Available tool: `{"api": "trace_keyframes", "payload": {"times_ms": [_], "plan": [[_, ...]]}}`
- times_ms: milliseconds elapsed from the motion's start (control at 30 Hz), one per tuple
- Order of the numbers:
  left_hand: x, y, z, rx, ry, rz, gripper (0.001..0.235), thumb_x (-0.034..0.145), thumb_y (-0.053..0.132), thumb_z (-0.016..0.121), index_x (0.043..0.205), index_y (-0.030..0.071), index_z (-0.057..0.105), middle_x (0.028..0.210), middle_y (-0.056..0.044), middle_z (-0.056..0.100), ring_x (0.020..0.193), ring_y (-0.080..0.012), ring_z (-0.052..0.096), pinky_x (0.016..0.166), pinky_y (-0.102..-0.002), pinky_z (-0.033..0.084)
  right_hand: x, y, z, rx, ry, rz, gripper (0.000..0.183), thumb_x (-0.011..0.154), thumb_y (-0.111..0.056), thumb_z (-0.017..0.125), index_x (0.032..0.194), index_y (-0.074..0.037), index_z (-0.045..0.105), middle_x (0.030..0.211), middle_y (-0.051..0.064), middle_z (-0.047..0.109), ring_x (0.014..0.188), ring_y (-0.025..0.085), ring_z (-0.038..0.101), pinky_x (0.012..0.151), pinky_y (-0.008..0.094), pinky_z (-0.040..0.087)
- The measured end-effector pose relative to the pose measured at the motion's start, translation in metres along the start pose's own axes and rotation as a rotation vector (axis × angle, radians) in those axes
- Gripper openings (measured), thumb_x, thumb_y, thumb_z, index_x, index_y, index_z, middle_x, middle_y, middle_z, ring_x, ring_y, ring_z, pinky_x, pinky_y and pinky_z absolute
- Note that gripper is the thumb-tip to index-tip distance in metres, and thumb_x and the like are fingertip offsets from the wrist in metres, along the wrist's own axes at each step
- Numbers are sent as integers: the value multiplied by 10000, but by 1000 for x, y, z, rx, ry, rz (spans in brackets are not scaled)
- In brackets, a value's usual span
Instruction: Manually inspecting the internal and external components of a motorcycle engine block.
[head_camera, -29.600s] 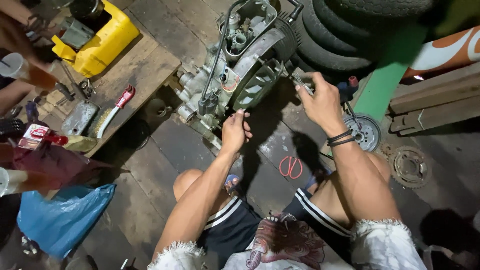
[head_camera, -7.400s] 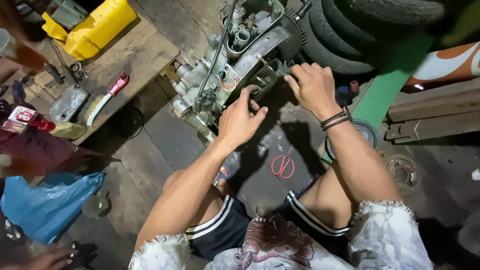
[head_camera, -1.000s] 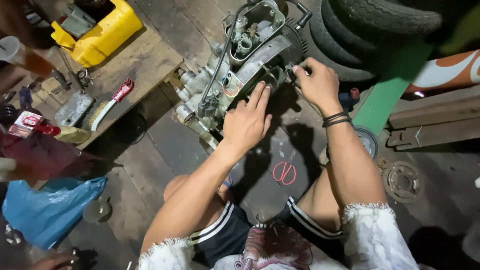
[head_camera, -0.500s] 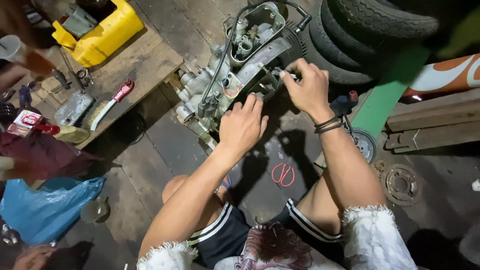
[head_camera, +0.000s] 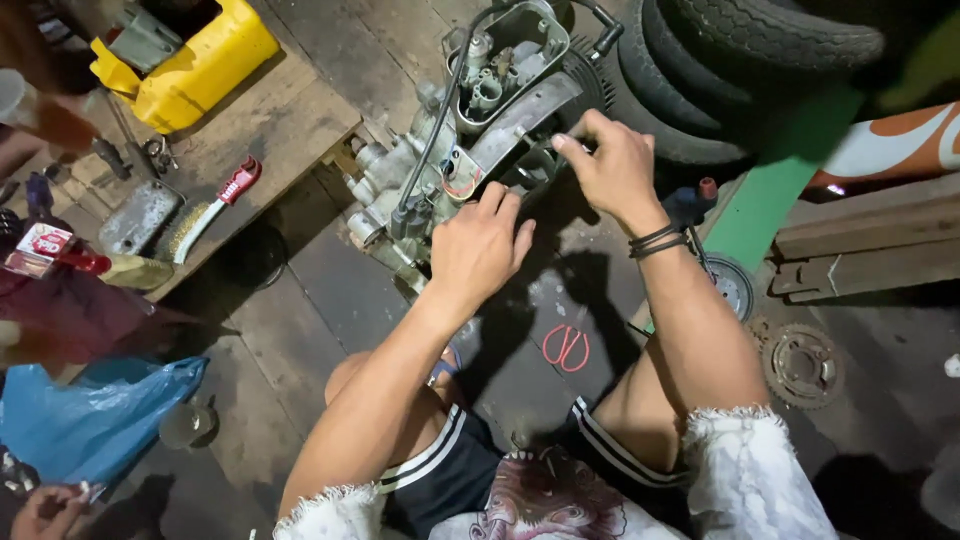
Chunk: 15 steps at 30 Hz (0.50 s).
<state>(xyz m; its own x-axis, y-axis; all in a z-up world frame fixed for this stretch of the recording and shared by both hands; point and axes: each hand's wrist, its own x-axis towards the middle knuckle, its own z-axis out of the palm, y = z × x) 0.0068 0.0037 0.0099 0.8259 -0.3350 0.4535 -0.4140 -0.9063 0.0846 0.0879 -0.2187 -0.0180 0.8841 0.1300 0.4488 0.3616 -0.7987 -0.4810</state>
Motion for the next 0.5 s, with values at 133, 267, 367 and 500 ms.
{"api": "trace_keyframes", "payload": {"times_ms": [133,267,367,500], "plan": [[4,-3,0,-48,-66,-36,311,891,453,633,1039,182,673,965,21,585,620,-260,681,514,-469,598,1,-2,1,145,20,86,205,973,-301,800,965,-137,678,786,115,673,826,359,667,758,476,461],[7,-4,2,-85,-122,-68,284,930,451,585,1013,197,679,912,23,563,604,-287,704,544,-501,602,-5,-2,-11,182,-75,150,215,960,-330,795,929,-146,688,652,103,617,724,390,667,699,486,457],[11,-3,0,-96,-140,-91,298,933,460,577,987,186,683,904,15,573,594,-313,706,545,-519,593,-1,8,-4,260,-46,232,190,946,-359,808,924,-202,703,711,46,659,730,262,666,708,397,472],[10,-1,2,-78,-118,-83,291,923,461,599,966,186,685,897,14,581,597,-309,710,545,-517,593,-7,-9,-7,162,-20,143,184,934,-353,805,968,-191,724,818,122,705,847,426,691,715,541,483]]}}
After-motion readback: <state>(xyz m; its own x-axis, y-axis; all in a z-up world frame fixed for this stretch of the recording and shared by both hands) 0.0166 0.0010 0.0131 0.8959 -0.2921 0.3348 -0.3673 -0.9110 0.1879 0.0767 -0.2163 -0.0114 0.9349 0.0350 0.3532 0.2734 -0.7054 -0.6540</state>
